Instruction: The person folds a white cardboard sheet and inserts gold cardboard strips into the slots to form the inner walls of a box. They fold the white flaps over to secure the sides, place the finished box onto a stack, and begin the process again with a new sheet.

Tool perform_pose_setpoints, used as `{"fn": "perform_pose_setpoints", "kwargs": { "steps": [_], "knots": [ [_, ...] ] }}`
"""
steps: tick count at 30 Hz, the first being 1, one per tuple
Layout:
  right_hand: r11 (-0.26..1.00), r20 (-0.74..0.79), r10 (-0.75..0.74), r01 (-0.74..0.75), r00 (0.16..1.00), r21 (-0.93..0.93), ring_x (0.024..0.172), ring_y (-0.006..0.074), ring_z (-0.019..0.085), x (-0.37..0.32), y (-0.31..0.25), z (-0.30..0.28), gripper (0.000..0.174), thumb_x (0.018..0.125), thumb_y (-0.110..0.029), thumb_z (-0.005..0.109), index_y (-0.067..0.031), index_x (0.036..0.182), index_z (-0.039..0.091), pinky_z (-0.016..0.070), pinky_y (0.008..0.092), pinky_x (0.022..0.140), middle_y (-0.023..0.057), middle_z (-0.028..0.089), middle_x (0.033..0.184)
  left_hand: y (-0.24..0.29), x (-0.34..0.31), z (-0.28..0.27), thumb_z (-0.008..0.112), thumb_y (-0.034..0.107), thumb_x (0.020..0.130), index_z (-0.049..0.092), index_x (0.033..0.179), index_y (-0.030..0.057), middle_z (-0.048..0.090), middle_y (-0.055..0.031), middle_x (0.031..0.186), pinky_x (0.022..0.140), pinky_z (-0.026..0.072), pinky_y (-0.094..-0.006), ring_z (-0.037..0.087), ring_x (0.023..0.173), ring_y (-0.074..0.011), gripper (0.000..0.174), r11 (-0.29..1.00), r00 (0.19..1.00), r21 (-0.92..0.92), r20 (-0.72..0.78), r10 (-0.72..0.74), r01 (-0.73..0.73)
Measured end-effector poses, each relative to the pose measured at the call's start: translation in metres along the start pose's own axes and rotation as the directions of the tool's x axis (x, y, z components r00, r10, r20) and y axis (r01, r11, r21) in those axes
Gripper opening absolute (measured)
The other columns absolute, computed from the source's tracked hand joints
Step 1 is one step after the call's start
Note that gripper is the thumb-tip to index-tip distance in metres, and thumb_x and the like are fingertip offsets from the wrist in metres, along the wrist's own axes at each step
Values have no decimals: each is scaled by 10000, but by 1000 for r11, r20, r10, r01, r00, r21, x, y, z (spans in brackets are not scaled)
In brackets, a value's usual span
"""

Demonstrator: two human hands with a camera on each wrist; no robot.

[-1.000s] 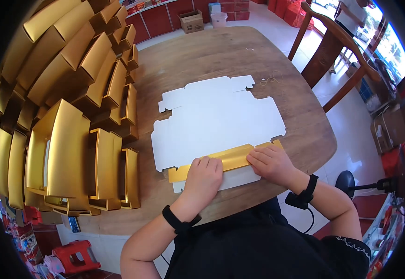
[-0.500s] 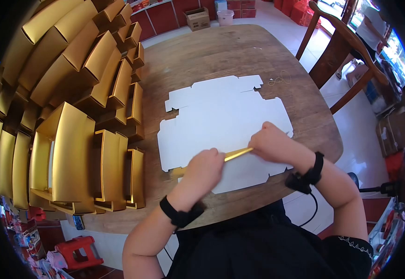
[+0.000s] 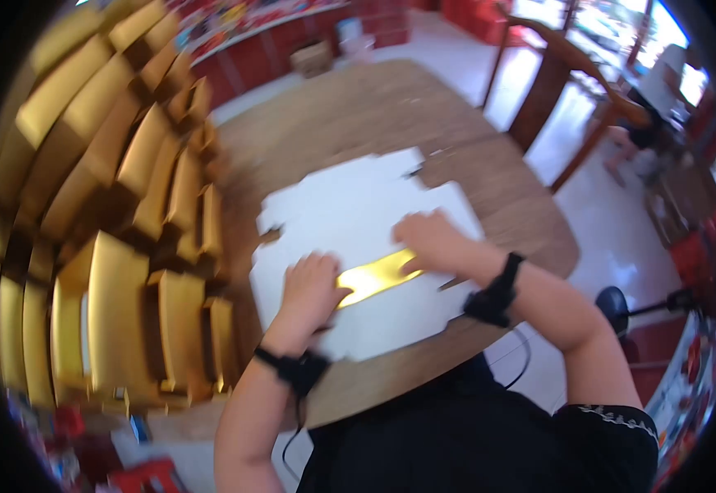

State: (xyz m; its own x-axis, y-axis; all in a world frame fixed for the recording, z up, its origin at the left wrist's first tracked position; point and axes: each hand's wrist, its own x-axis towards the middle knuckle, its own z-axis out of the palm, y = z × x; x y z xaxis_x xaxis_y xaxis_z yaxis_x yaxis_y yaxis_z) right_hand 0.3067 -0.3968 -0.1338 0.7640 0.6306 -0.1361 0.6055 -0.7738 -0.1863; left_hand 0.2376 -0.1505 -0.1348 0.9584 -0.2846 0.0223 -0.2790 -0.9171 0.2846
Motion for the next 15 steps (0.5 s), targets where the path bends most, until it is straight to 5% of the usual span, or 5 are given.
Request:
{"fn": "perform_pose_setpoints", "kwargs": {
  "steps": [4,8,10,13,15],
  "knots": [
    [952,-426,-266,304,865,23,962,288,594,-31,-23,16,217,735,-189,683,-115,936,647,448,427,829,100,617,964,23,1,-7,621,97,809,671,866,24,624,-214,861,738,487,-475,595,839,-415,105,977,988,-204,123,93,-67],
    [685,-349,-425,549,835,479,947,260,599,-98,-47,16,130,947,-167,537,-98,1041,594,467,402,834,88,604,953,38,-16,-67,614,-25,816,604,907,-18,561,-148,819,706,443,-397,553,807,-332,91,930,797,30,-506,329,-366],
    [254,94,-15,-87,995,963,961,198,635,-100,-18,28,186,973,-215,557,-68,1072,614,516,399,808,71,651,1019,53,-32,-103,634,-42,794,632,895,-20,584,-118,859,788,459,-397,574,898,-312,104,906,762,48,-522,382,-421],
    [-781,229,226,36,947,623,1110,215,625,-122,36,-2,586,1011,-508,453,-30,1338,540,515,410,955,111,638,1238,35,-39,-122,755,155,783,618,1200,56,605,-204,1171,1053,394,-454,560,1115,-337,449,860,818,173,-266,511,-481],
    [-910,-469,-281,-77,837,408,1166,259,603,-124,79,-6,673,993,-600,393,-44,1344,538,493,466,993,129,610,1309,39,-31,-125,747,153,804,603,1265,71,587,-235,1252,1082,379,-440,537,1214,-331,490,803,826,318,-95,556,-504]
  ]
}}
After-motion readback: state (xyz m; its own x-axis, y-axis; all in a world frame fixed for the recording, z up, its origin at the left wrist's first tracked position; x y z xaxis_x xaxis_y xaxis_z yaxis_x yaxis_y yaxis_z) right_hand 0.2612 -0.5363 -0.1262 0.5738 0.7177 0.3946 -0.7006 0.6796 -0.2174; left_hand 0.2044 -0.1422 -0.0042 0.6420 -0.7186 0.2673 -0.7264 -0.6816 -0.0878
